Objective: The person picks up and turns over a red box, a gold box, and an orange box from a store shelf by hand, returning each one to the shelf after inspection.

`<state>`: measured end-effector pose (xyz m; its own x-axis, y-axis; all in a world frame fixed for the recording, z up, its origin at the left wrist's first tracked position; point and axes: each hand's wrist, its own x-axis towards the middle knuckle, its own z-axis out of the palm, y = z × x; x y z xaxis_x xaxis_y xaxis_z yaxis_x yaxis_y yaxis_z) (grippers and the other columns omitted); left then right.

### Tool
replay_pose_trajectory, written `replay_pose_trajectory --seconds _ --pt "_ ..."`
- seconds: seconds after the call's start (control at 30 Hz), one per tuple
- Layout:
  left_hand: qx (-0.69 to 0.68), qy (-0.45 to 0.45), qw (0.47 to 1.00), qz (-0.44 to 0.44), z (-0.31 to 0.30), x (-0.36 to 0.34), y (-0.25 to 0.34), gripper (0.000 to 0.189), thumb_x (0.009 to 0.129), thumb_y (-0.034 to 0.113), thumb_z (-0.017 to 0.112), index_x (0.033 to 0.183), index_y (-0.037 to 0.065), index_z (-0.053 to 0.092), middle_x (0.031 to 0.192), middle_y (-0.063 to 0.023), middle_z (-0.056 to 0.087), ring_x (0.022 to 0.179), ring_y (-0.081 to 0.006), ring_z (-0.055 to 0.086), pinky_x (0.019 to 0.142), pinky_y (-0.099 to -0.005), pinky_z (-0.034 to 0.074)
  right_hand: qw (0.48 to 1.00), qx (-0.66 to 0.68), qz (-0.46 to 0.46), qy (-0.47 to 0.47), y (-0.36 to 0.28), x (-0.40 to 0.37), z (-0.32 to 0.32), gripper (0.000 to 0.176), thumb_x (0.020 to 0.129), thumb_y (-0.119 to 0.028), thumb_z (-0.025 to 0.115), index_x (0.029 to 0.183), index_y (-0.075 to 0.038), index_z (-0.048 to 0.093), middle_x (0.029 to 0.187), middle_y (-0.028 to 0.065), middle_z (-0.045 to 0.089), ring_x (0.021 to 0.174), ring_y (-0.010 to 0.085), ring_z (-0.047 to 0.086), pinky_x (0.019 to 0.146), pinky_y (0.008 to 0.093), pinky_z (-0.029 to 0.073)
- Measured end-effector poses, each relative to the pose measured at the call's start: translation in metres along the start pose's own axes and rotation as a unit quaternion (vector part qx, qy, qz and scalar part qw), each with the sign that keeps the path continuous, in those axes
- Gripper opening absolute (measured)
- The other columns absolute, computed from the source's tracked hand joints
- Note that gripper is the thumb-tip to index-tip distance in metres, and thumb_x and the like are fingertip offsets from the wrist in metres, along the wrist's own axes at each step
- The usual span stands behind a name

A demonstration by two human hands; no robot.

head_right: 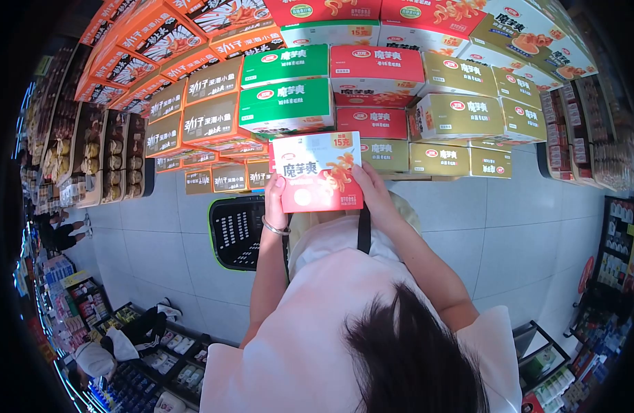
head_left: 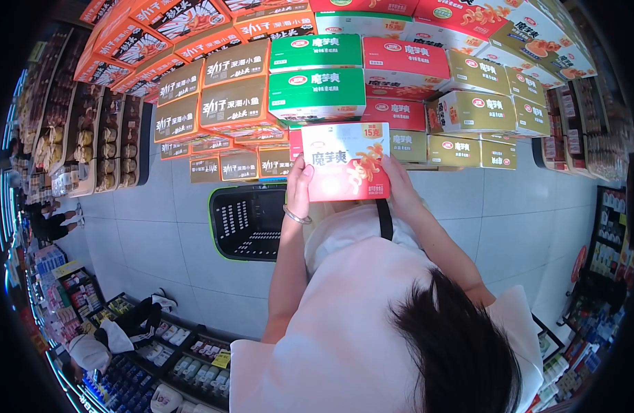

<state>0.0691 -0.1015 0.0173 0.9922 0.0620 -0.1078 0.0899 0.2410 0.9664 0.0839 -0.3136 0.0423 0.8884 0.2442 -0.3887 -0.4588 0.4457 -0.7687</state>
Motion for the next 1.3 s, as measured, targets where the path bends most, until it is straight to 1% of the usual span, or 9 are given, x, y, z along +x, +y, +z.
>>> replay_pose_trajectory --seconds 0.03,0.07,0.13,0.37,0.57,0.63,0.93,1.3 --pt "-0.010 -0.002 1.000 0.010 0.0005 0.0000 0.0005 0.048 0.093 0.035 0.048 0.120 -0.005 0.051 0.110 -0.0104 0.061 0.100 -0.0151 0.056 0.089 -0.0274 0.044 1.000 0.001 -0.001 0.001 0.0001 0.0000 0.0000 0.046 0.098 -0.033 0.049 0.128 0.000 0.045 0.119 0.0079 0.058 0.106 0.0096 0.056 0.092 0.0252 0.044" --pt "-0.010 -0.002 1.000 0.010 -0.0001 0.0002 0.0003 0.048 0.093 0.035 0.048 0.120 -0.005 0.051 0.110 -0.0104 0.061 0.100 -0.0151 0.056 0.089 -0.0274 0.044 1.000 0.001 -0.001 0.001 0.0001 0.0002 -0.0002 0.046 0.098 -0.033 0.049 0.128 0.000 0.045 0.119 0.0079 0.058 0.106 0.0096 0.056 0.092 0.0252 0.044" --pt "0.021 -0.005 1.000 -0.005 -0.0018 0.0006 -0.0002 0.059 0.090 0.041 0.048 0.125 -0.006 0.047 0.115 -0.0128 0.058 0.102 -0.0175 0.057 0.089 -0.0292 0.045 1.000 0.002 0.002 -0.003 0.0002 0.0005 -0.0007 0.046 0.098 -0.033 0.050 0.129 0.001 0.045 0.119 0.0079 0.058 0.106 0.0096 0.056 0.092 0.0252 0.044" --pt "0.019 -0.005 1.000 -0.011 -0.0018 0.0005 0.0000 0.059 0.090 0.042 0.047 0.125 -0.006 0.048 0.114 -0.0126 0.058 0.102 -0.0175 0.057 0.089 -0.0289 0.045 1.000 0.004 0.004 -0.002 0.0020 0.0007 -0.0023 0.046 0.097 -0.033 0.050 0.128 0.001 0.045 0.118 0.0078 0.058 0.106 0.0096 0.056 0.092 0.0251 0.044" --pt "0.028 -0.002 1.000 0.001 -0.0009 0.0011 -0.0005 0.059 0.090 0.042 0.047 0.125 -0.006 0.048 0.114 -0.0127 0.059 0.102 -0.0175 0.057 0.089 -0.0289 0.045 1.000 0.007 0.002 -0.002 0.0020 0.0009 -0.0013 0.046 0.098 -0.033 0.050 0.129 0.000 0.045 0.119 0.0077 0.058 0.106 0.0095 0.056 0.092 0.0249 0.045" --pt "0.008 -0.005 1.000 0.021 -0.0003 0.0009 -0.0004 0.046 0.093 0.031 0.045 0.121 -0.006 0.050 0.110 -0.0112 0.060 0.101 -0.0157 0.056 0.089 -0.0273 0.043 1.000 0.009 0.003 -0.003 0.0013 0.0003 -0.0004 0.045 0.098 -0.033 0.050 0.129 0.000 0.045 0.119 0.0076 0.058 0.106 0.0094 0.056 0.092 0.0248 0.045" --pt "0.000 -0.001 1.000 0.007 -0.0002 -0.0001 0.0015 0.048 0.093 0.036 0.048 0.117 -0.005 0.051 0.107 -0.0105 0.061 0.099 -0.0151 0.056 0.087 -0.0272 0.044 1.000 -0.002 0.003 0.012 0.0018 0.0004 -0.0008 0.045 0.098 -0.033 0.050 0.128 0.000 0.046 0.117 0.0073 0.059 0.104 0.0092 0.057 0.091 0.0242 0.045" --pt "-0.007 -0.005 1.000 0.019 0.0017 0.0000 0.0029 0.046 0.093 0.032 0.047 0.119 -0.005 0.051 0.110 -0.0111 0.061 0.101 -0.0151 0.056 0.089 -0.0275 0.043 1.000 -0.009 0.005 0.011 -0.0016 -0.0006 0.0015 0.045 0.097 -0.033 0.050 0.128 0.000 0.046 0.117 0.0075 0.059 0.104 0.0096 0.057 0.091 0.0246 0.045"
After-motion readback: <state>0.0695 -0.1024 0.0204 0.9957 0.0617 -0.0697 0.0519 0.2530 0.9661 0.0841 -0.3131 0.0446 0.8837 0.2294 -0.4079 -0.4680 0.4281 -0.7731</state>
